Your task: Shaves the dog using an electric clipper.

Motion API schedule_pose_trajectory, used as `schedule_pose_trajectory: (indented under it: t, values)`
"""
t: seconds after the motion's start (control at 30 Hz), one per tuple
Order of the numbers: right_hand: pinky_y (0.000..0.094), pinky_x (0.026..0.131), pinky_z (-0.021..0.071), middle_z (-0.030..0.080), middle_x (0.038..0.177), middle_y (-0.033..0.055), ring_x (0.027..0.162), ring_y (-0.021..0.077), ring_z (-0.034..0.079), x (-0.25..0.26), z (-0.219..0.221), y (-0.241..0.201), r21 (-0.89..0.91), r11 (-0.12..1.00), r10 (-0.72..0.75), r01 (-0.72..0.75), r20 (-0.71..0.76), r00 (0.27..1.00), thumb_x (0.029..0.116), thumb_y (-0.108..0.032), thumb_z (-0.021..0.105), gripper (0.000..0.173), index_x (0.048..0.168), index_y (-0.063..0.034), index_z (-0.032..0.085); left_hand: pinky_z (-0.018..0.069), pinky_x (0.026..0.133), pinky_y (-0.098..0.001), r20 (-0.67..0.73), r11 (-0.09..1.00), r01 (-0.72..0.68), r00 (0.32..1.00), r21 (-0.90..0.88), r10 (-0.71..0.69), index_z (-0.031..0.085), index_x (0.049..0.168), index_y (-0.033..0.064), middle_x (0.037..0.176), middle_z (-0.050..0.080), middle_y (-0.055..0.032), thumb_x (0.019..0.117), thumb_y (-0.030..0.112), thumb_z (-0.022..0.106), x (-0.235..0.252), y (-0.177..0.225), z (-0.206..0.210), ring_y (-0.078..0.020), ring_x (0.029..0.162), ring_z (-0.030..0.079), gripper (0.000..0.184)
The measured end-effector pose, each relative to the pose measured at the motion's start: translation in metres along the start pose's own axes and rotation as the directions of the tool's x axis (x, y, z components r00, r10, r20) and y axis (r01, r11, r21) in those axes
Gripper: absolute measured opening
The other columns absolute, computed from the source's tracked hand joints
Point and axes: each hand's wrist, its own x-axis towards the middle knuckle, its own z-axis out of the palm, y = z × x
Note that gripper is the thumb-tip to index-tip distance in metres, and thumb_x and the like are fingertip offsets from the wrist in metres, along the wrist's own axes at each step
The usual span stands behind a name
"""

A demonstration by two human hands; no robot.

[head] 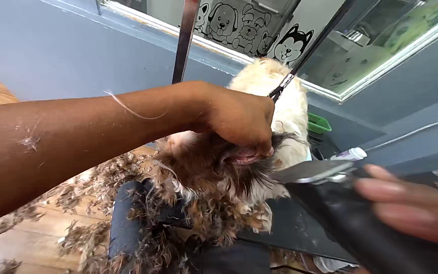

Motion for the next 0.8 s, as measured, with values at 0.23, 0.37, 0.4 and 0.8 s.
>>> schedule_pose_trajectory:
  t: [0.23, 0.37, 0.4, 0.8]
  values:
    - [0.0527, 0.116, 0.0462, 0.063, 0.14, -0.0004, 0.135, 0.0253, 0.057, 0.017, 0.024, 0.05, -0.163, 0.945, -0.282, 0.284, 0.036, 0.959, 0.0982, -0.024, 0.069, 0.046, 0.141, -0.0204, 0.052, 0.0381, 0.043, -0.0219, -0.021, 0.995, -0.08, 0.997, -0.059, 0.079, 0.061, 0.066, 0.0034, 0.054, 0.054, -0.0015, 0.1024, 0.017, 0.061, 0.001, -0.007, 0.001, -0.0048, 0.044, 0.048, 0.039]
    - [0.0513, 0.11, 0.0534, 0.068, 0.133, 0.0016, 0.125, 0.0291, 0.065, 0.016, 0.019, 0.055, 0.061, 0.984, -0.168, 0.169, -0.019, 0.986, 0.0943, -0.02, 0.073, 0.048, 0.139, -0.0248, 0.057, 0.0404, 0.045, -0.0225, -0.052, 0.992, -0.113, 0.993, -0.048, 0.111, 0.065, 0.071, 0.0032, 0.056, 0.056, -0.0018, 0.1039, 0.022, 0.06, -0.002, -0.013, 0.001, -0.0054, 0.048, 0.05, 0.038]
    - [0.0509, 0.108, 0.0549, 0.069, 0.131, 0.0029, 0.123, 0.0307, 0.066, 0.012, 0.017, 0.059, 0.108, 0.982, -0.151, 0.154, -0.039, 0.988, 0.0925, -0.018, 0.075, 0.049, 0.138, -0.0255, 0.058, 0.0412, 0.046, -0.0224, -0.061, 0.991, -0.126, 0.99, -0.043, 0.124, 0.065, 0.071, 0.0037, 0.057, 0.056, -0.0014, 0.1042, 0.023, 0.06, -0.003, -0.014, 0.002, -0.0051, 0.048, 0.051, 0.039]
    - [0.0477, 0.113, 0.049, 0.072, 0.122, 0.0073, 0.121, 0.0233, 0.066, 0.017, 0.007, 0.021, 0.095, 0.985, -0.131, 0.142, -0.115, 0.985, 0.1016, -0.017, 0.058, 0.018, 0.117, -0.0094, 0.064, 0.0449, 0.045, -0.0204, -0.089, 0.969, -0.237, 0.969, -0.07, 0.231, 0.068, 0.076, 0.0055, 0.059, 0.059, 0.0007, 0.1071, 0.023, 0.054, -0.008, -0.02, 0.015, -0.004, 0.051, 0.055, 0.038]
